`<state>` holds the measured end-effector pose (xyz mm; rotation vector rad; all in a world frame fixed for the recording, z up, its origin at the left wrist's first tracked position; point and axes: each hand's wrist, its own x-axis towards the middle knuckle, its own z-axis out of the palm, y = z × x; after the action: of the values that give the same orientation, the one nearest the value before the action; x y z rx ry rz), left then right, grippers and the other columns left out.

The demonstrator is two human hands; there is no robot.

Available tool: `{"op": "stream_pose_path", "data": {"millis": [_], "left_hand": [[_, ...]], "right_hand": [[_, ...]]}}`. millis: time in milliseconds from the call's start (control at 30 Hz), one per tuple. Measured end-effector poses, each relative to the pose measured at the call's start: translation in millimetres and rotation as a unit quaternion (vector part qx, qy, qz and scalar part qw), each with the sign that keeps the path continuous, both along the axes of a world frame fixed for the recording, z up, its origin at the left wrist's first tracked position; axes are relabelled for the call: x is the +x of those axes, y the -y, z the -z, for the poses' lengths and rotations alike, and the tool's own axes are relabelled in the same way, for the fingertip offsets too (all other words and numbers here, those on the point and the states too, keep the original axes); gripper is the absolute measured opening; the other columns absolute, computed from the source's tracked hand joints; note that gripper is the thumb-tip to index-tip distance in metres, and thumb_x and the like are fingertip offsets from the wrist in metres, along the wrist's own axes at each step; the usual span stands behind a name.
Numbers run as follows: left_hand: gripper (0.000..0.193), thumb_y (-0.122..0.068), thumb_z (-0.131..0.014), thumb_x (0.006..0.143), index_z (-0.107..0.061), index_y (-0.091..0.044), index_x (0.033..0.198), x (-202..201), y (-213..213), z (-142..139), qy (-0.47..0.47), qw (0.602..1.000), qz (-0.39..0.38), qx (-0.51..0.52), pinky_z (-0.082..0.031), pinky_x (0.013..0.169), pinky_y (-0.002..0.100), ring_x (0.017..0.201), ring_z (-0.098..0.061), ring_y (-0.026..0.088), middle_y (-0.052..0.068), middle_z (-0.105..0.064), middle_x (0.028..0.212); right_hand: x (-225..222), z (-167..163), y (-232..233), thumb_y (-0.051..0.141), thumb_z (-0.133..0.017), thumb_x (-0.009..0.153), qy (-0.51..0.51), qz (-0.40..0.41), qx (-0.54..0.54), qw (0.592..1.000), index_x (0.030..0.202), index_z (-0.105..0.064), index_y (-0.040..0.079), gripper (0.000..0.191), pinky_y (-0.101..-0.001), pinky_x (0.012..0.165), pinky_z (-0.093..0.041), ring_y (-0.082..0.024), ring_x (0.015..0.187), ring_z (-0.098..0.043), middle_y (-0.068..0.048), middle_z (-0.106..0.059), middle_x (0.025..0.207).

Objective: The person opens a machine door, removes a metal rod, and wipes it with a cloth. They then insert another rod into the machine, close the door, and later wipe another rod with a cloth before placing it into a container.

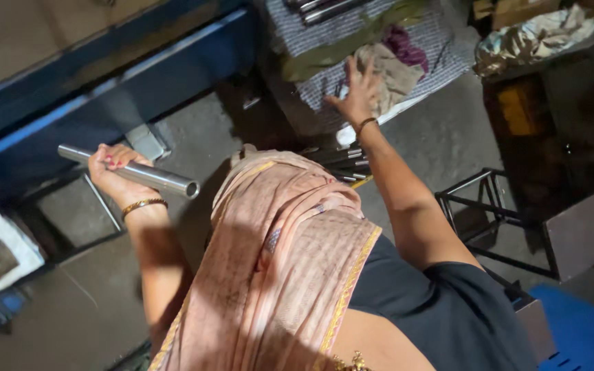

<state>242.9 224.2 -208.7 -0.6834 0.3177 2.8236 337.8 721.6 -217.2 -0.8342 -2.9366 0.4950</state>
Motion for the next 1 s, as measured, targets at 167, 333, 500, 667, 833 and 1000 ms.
{"op": "stream_pose_path", "data": {"millis": [167,333,500,667,833,1000], "left_hand": [[0.033,-0.015,-0.063,0.094,-0.042,-0.016,0.068,-36.6,-56.4,-10.8,0.020,0.999,0.049,0.011,-0.041,0.048,0.019,0.050,-0.043,0.007,-0.004,-0.046,0.062],[0.028,-0.011,-0.063,0.096,-0.045,-0.013,0.074,-67.6,-117.1,-15.2,0.030,0.996,0.076,0.038,-0.042,0.049,0.017,0.052,-0.043,0.007,-0.003,-0.046,0.065],[0.030,-0.009,-0.064,0.094,-0.044,-0.012,0.071,-90.8,-164.3,-5.6,0.042,0.992,0.110,0.040,-0.043,0.051,0.020,0.051,-0.043,0.009,-0.001,-0.046,0.064],[0.015,-0.007,-0.064,0.093,-0.053,-0.007,0.084,-96.5,-183.2,0.5,0.045,0.992,0.108,0.044,-0.043,0.049,0.017,0.053,-0.044,0.008,0.000,-0.046,0.066],[0.014,-0.006,-0.064,0.093,-0.053,-0.005,0.085,-95.0,-189.3,4.9,0.033,0.994,0.102,0.034,-0.044,0.052,0.019,0.054,-0.044,0.008,0.000,-0.046,0.067],[0.015,-0.005,-0.063,0.093,-0.052,-0.005,0.084,-91.6,-197.8,12.3,0.021,0.995,0.089,0.038,-0.045,0.050,0.017,0.055,-0.045,0.009,0.000,-0.046,0.068]], "right_hand": [[15.7,0.1,-80.6,0.042,-0.094,0.068,0.158,0.103,-0.005,0.982,0.158,-0.038,0.037,0.106,-0.0820,0.107,-0.021,-0.061,0.148,0.002,-0.013,0.006,0.170],[24.1,8.7,-120.1,0.034,-0.094,0.062,0.136,0.108,-0.040,0.984,0.144,-0.052,0.023,0.093,-0.0665,0.108,-0.039,-0.049,0.141,-0.040,-0.018,-0.048,0.150],[14.3,5.4,-190.8,0.019,-0.081,0.075,-0.202,0.148,-0.156,0.955,0.112,-0.064,0.005,0.043,-0.0415,0.087,-0.054,-0.034,0.100,-0.070,-0.018,-0.072,0.104],[2.2,-30.7,-283.2,0.003,-0.072,0.063,-0.457,0.150,-0.249,0.841,0.120,-0.057,0.001,0.059,-0.0365,0.086,-0.059,-0.031,0.103,-0.068,-0.015,-0.068,0.114],[5.4,-33.4,-304.8,-0.001,-0.074,0.079,-0.184,0.063,-0.474,0.859,0.138,-0.030,-0.009,0.074,-0.0464,0.083,-0.044,-0.043,0.103,-0.049,-0.030,-0.053,0.121],[-10.9,13.8,-226.7,0.020,-0.098,0.068,0.079,0.053,-0.187,0.978,0.162,-0.017,0.010,0.124,-0.0456,0.108,-0.038,-0.045,0.133,-0.043,-0.031,-0.045,0.146]]}}
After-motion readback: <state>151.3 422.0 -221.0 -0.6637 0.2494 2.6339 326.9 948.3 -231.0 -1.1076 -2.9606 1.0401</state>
